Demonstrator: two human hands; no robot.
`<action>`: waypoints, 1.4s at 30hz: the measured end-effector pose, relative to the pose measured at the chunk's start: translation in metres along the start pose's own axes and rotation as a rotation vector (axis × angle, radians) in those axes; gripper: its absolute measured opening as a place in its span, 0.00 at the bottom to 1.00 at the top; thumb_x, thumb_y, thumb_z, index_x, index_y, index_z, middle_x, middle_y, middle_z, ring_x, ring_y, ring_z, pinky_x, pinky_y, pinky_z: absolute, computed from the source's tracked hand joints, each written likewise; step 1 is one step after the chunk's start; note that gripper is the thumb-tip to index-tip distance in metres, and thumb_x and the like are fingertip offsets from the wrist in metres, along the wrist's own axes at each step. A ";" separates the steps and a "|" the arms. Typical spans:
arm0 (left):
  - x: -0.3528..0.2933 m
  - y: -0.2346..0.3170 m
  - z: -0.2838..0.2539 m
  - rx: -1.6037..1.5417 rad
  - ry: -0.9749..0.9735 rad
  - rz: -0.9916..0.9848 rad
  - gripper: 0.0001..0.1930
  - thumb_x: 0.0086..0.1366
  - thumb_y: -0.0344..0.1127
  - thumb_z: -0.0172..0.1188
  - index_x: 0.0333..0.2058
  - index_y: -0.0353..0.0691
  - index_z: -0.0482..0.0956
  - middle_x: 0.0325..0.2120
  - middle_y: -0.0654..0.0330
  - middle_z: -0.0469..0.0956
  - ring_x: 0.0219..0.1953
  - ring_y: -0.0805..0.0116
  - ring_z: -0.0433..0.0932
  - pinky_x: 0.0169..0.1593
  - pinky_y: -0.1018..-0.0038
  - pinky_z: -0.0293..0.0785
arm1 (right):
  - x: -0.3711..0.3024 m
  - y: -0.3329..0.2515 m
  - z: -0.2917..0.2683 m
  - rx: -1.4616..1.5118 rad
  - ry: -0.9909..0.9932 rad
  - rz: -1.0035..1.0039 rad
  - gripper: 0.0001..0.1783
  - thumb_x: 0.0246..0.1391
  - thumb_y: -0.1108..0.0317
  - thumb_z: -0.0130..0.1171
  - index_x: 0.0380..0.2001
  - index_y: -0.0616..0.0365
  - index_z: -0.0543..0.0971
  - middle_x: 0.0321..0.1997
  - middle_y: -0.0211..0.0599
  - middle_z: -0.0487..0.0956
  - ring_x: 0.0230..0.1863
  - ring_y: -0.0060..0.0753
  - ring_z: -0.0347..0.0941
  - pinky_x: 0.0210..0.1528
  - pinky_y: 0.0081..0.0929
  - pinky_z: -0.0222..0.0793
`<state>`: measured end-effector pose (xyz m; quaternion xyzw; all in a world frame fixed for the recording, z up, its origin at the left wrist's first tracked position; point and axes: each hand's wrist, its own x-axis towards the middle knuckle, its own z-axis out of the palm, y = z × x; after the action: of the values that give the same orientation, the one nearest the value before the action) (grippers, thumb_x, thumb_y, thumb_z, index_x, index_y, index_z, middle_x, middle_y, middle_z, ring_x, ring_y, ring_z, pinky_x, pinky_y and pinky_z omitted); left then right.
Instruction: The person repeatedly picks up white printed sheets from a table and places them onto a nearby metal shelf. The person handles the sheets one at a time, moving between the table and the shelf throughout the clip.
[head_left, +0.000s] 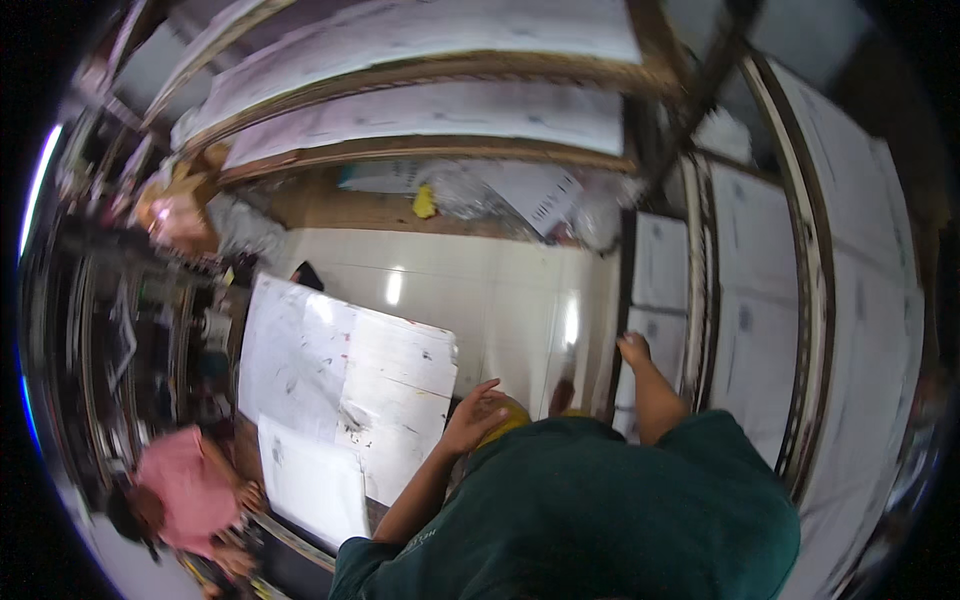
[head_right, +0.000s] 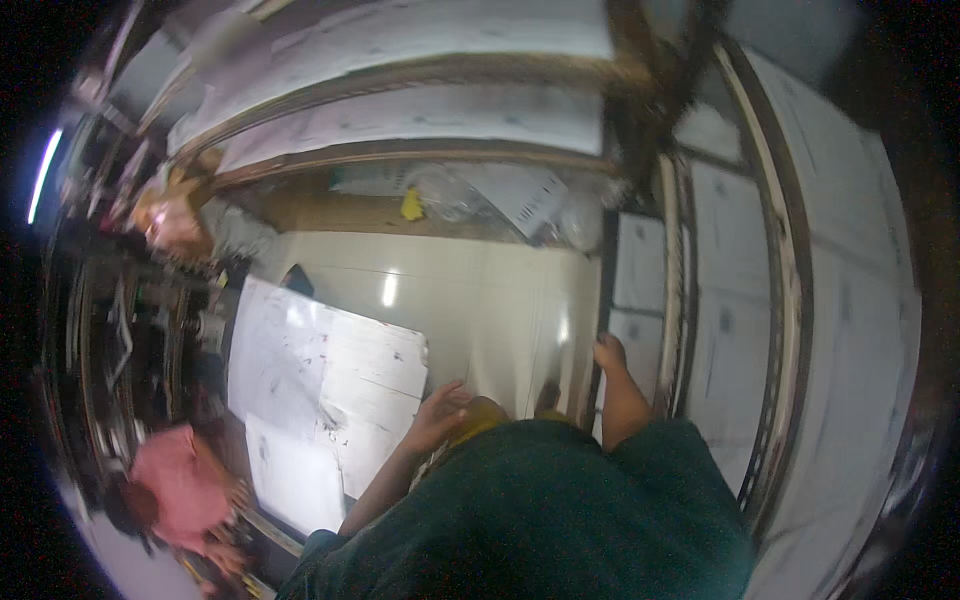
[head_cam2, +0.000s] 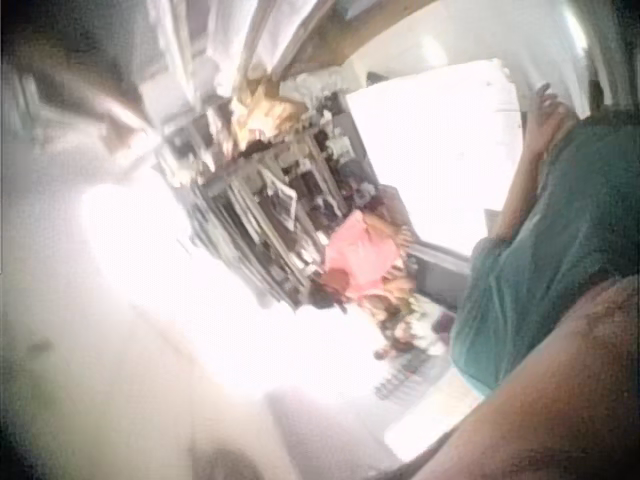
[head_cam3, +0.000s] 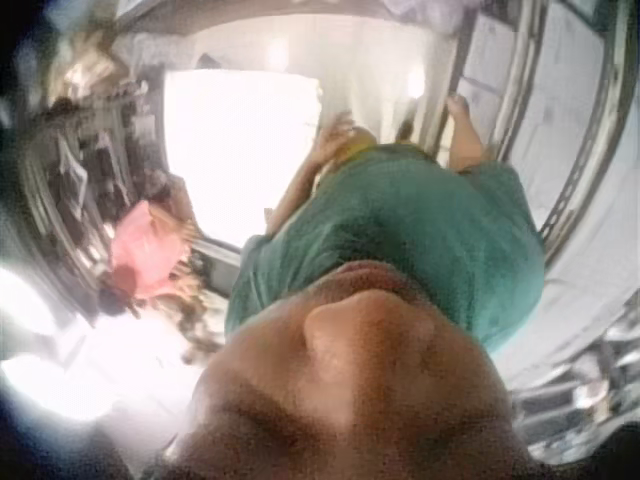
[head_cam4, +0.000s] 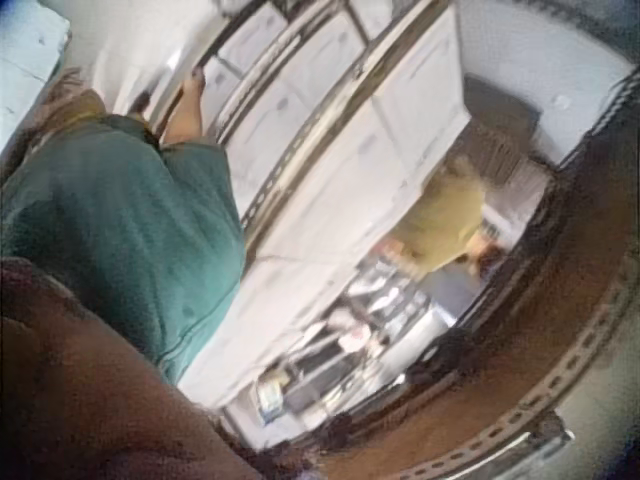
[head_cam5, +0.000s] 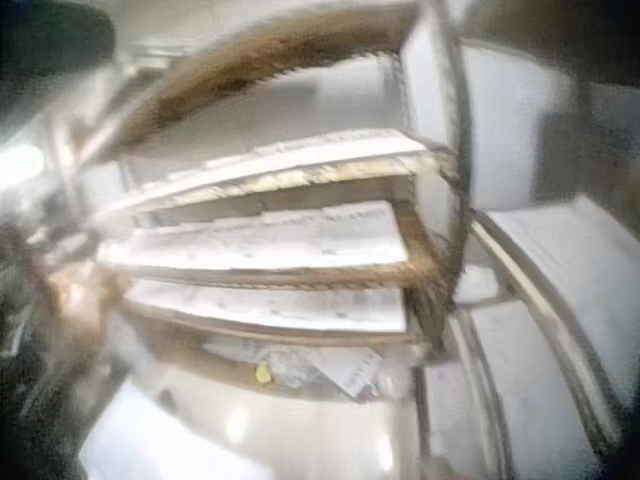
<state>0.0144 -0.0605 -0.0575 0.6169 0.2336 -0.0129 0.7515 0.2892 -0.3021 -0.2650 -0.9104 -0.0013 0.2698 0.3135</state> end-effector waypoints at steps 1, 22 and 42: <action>-0.006 0.014 -0.006 -0.056 0.100 0.018 0.25 0.58 0.32 0.55 0.54 0.39 0.59 0.38 0.57 0.69 0.40 0.70 0.71 0.43 0.75 0.68 | 0.015 -0.002 -0.002 -0.124 -0.100 -0.022 0.24 0.46 0.58 0.49 0.43 0.64 0.72 0.45 0.53 0.72 0.50 0.50 0.66 0.51 0.36 0.60; -0.027 -0.020 -0.201 -1.306 1.545 1.059 0.29 0.57 0.45 0.56 0.54 0.43 0.55 0.45 0.56 0.64 0.45 0.65 0.65 0.49 0.71 0.65 | 0.209 -0.284 -0.027 -0.550 -0.670 -0.290 0.20 0.47 0.64 0.53 0.45 0.60 0.70 0.36 0.43 0.73 0.32 0.38 0.72 0.34 0.36 0.67; -0.084 -0.061 -0.189 -1.441 1.901 1.515 0.39 0.51 0.49 0.62 0.56 0.44 0.50 0.50 0.52 0.57 0.48 0.59 0.63 0.49 0.71 0.68 | 0.276 -0.448 0.086 -0.696 -0.932 -0.481 0.25 0.48 0.64 0.54 0.50 0.55 0.65 0.29 0.35 0.73 0.28 0.32 0.71 0.29 0.31 0.65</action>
<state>-0.1421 0.0786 -0.1075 -0.1493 0.2157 0.9233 0.2804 0.5573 0.1546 -0.2009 -0.7201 -0.4304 0.5440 0.0171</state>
